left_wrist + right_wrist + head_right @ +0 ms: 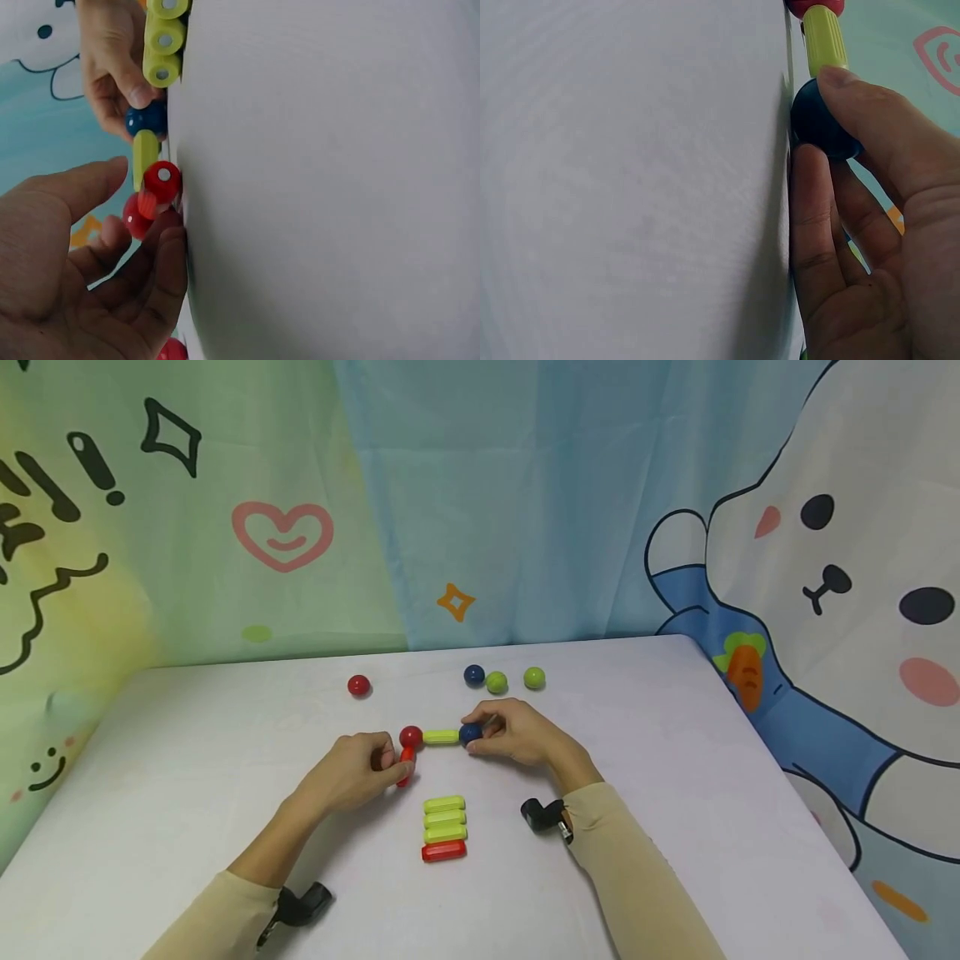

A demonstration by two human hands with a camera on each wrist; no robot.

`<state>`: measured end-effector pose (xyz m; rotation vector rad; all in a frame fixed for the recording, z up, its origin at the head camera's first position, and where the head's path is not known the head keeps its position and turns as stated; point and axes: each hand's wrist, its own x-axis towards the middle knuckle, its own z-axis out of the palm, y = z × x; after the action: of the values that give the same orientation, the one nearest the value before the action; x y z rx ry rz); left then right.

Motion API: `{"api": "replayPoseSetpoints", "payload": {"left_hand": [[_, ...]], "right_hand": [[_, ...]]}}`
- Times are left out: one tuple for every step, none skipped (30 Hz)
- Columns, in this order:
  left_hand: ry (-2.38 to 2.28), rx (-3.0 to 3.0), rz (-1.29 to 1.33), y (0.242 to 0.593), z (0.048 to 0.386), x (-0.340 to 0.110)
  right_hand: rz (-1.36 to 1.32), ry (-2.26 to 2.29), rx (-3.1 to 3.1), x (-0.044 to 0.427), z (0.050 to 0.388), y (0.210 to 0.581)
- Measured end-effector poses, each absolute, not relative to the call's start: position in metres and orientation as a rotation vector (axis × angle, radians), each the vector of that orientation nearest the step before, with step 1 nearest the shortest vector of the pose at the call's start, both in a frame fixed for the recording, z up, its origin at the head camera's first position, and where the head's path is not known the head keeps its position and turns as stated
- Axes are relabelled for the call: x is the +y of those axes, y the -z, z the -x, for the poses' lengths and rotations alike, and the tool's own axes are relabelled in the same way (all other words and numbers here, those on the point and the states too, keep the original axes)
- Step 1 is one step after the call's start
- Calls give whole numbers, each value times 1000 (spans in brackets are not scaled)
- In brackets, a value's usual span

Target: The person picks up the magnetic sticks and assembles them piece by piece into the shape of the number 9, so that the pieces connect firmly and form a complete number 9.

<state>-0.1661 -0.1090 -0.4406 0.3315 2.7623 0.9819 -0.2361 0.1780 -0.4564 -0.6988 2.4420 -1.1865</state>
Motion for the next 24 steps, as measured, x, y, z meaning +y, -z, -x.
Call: {"api": "replayPoseSetpoints", "payload": {"left_hand": [[-984, 2756, -324, 440, 166, -110], [-987, 2754, -327, 440, 166, -111], [-987, 2752, -326, 440, 166, -112], [-990, 2751, -328, 440, 167, -113], [-988, 2754, -333, 440, 167, -114], [-990, 2755, -336, 440, 168, -115], [-992, 2758, -342, 439, 168, -116], [-994, 2761, -350, 439, 169, -117], [-996, 2763, -350, 439, 170, -118], [-1004, 2763, -351, 438, 171, -120], [-1014, 2764, -354, 438, 172, -122], [-1028, 2762, -357, 438, 174, -124], [-1040, 2761, -359, 437, 175, -126], [-1049, 2760, -363, 437, 177, -128], [-1060, 2757, -362, 437, 179, -131], [-1074, 2753, -360, 437, 181, -133], [-1086, 2749, -355, 437, 183, -136], [-1093, 2748, -350, 437, 184, -139], [-1100, 2747, -343, 436, 186, -141], [-1107, 2748, -334, 436, 188, -143], [-1113, 2752, -325, 436, 190, -146], [-1117, 2758, -320, 435, 191, -148], [-1118, 2767, -317, 435, 193, -150], [-1117, 2778, -320, 434, 195, -152]], "right_hand": [[697, 1187, 2442, 178, 236, 456], [696, 1188, 2441, 178, 236, 456], [695, 1189, 2440, 178, 236, 456], [695, 1188, 2440, 178, 236, 456], [694, 1188, 2439, 178, 236, 456], [696, 1189, 2438, 178, 236, 456], [695, 1187, 2439, 178, 236, 456], [695, 1186, 2442, 178, 236, 456], [695, 1185, 2443, 178, 236, 456], [695, 1184, 2446, 179, 236, 456], [697, 1184, 2447, 179, 236, 456], [698, 1184, 2448, 179, 236, 456], [697, 1184, 2449, 179, 236, 457], [697, 1186, 2447, 179, 236, 457], [695, 1188, 2445, 179, 236, 457], [696, 1190, 2443, 179, 236, 457], [694, 1191, 2439, 179, 236, 457], [689, 1193, 2437, 179, 236, 457], [686, 1193, 2437, 178, 236, 457], [682, 1194, 2436, 178, 236, 456], [681, 1193, 2435, 178, 236, 456], [681, 1195, 2435, 178, 236, 456], [681, 1195, 2435, 178, 237, 456], [684, 1197, 2434, 178, 237, 455]]}}
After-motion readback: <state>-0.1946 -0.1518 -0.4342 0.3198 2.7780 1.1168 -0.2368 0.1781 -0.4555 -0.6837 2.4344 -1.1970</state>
